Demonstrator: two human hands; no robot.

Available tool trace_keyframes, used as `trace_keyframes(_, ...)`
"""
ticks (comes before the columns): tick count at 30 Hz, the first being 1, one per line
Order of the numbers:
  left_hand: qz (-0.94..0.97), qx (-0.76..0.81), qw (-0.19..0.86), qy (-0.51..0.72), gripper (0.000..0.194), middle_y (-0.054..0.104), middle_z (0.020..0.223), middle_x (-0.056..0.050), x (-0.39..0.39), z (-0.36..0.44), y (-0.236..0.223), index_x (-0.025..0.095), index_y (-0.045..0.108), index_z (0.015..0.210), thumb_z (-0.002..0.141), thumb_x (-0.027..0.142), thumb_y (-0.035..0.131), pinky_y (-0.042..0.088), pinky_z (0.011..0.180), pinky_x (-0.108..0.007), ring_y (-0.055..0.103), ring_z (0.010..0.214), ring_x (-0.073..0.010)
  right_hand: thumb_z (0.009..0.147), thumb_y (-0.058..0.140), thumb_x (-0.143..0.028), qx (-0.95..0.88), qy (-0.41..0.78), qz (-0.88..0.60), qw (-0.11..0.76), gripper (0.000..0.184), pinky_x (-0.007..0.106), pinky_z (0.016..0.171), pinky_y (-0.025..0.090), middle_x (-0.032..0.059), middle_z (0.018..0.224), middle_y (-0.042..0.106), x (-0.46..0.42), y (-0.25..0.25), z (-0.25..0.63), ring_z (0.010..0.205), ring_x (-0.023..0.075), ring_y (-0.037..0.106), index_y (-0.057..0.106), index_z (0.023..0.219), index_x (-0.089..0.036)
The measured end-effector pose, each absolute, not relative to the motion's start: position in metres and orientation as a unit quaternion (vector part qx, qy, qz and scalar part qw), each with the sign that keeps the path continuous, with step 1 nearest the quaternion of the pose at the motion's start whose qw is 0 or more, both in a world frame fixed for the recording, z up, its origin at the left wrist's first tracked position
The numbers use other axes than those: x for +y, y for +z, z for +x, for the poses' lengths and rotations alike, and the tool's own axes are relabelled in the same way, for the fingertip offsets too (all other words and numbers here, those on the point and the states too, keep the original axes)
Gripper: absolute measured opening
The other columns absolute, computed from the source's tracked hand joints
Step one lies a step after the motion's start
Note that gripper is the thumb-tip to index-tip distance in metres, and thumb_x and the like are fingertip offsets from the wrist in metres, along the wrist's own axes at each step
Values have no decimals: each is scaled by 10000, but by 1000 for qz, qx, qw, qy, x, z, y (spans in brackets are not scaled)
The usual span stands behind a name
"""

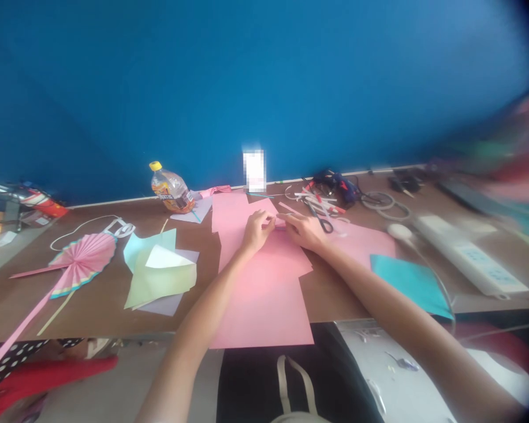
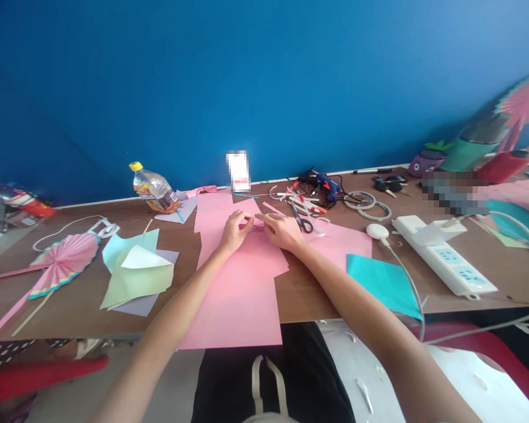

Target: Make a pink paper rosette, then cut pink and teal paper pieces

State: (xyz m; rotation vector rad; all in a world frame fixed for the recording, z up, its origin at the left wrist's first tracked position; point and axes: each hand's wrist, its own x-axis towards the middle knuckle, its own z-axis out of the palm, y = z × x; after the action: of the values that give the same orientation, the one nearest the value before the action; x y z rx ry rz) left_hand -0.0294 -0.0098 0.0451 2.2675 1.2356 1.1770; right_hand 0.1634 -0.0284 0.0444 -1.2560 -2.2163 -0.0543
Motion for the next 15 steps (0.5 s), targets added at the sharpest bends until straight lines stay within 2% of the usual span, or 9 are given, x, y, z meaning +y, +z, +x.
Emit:
trace_keyframes(3,802,407,138,414,160,633,896,-54,-9,-29,44,199,581,821,932,267,488,414,884,-320,563,932,-190,923,432,-207,-824,-11,-474,312,410,242,636,412,48,1025,745,-28,47,165,799,174,674,636,1277,-248)
trace_keyframes(7,809,376,141,430,116,617,892,-42,-7,-29,40,197,561,803,907,227,521,427,864,-311,561,905,-179,912,492,-279,-793,-11,-511,332,395,253,615,403,51,896,760,-21,48,171,692,176,660,637,1273,-210)
trace_keyframes(12,815,353,145,435,95,594,883,-28,-8,-28,37,194,557,804,896,202,531,441,844,-287,562,892,-161,921,480,-251,-821,-14,-461,338,286,255,620,384,45,948,755,-11,46,182,730,168,657,727,1063,-220)
trace_keyframes(15,823,351,133,426,93,592,886,-26,-8,-28,37,193,556,804,893,188,531,440,849,-284,565,897,-159,938,470,-261,-833,-9,-442,332,280,255,613,370,47,932,750,-9,46,187,747,168,652,731,1028,-214)
